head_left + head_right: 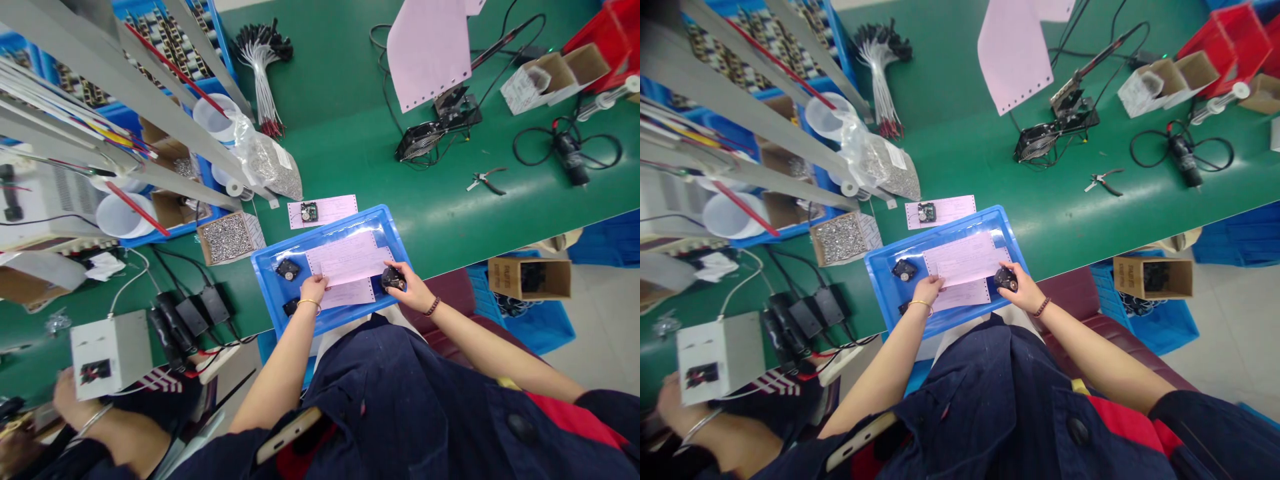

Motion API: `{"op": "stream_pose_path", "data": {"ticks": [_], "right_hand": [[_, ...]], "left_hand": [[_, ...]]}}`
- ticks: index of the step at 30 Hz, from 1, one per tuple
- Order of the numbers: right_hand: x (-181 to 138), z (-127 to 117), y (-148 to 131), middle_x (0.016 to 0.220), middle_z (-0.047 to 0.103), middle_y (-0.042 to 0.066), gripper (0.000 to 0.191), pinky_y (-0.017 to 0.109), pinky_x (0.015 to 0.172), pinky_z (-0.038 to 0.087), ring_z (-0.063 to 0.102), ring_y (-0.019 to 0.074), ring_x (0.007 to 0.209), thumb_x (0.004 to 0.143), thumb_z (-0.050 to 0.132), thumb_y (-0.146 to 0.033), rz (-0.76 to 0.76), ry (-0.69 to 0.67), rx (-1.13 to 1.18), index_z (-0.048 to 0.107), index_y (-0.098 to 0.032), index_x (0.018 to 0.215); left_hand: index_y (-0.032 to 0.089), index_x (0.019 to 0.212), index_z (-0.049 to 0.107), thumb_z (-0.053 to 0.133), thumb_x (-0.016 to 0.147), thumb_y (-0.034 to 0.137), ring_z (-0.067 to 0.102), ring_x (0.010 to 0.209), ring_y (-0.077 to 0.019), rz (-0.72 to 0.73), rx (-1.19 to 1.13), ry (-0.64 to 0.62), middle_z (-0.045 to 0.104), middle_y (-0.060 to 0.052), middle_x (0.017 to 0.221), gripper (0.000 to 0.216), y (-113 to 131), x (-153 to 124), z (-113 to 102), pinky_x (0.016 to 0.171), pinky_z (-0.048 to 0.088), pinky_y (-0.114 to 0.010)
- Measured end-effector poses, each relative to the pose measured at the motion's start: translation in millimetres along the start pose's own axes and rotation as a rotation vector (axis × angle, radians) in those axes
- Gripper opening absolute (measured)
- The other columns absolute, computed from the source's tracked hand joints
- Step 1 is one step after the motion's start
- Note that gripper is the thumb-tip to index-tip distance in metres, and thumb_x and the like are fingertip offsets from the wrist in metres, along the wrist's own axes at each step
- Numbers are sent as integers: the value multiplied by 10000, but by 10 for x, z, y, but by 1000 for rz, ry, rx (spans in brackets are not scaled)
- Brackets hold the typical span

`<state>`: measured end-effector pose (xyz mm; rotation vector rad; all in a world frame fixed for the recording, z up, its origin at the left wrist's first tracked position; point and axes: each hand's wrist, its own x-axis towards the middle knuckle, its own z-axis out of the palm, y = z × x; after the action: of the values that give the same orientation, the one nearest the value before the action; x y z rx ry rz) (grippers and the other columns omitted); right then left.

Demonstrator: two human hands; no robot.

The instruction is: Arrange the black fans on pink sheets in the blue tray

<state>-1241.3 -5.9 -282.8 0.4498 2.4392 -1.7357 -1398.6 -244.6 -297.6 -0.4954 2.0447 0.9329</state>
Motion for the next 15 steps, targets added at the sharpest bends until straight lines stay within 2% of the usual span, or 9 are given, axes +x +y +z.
{"op": "stream_pose_path", "data": {"ticks": [8,15], "right_hand": [[-49,-30,45,1269,582,155,604,457,959,498,616,279,1069,764,669,-319,20,15,-17,462,-159,1308],[-76,-35,95,1281,593,146,527,467,997,472,595,288,1148,763,668,-342,44,11,61,441,-199,1216]], "left_hand": [[107,947,735,610,845,119,726,709,-177,-7,7,5,755,-81,785,162,-36,7,-4,596,517,-207],[119,932,738,620,839,147,727,715,-183,16,16,8,755,-80,797,153,-117,79,4,621,516,-215]]}}
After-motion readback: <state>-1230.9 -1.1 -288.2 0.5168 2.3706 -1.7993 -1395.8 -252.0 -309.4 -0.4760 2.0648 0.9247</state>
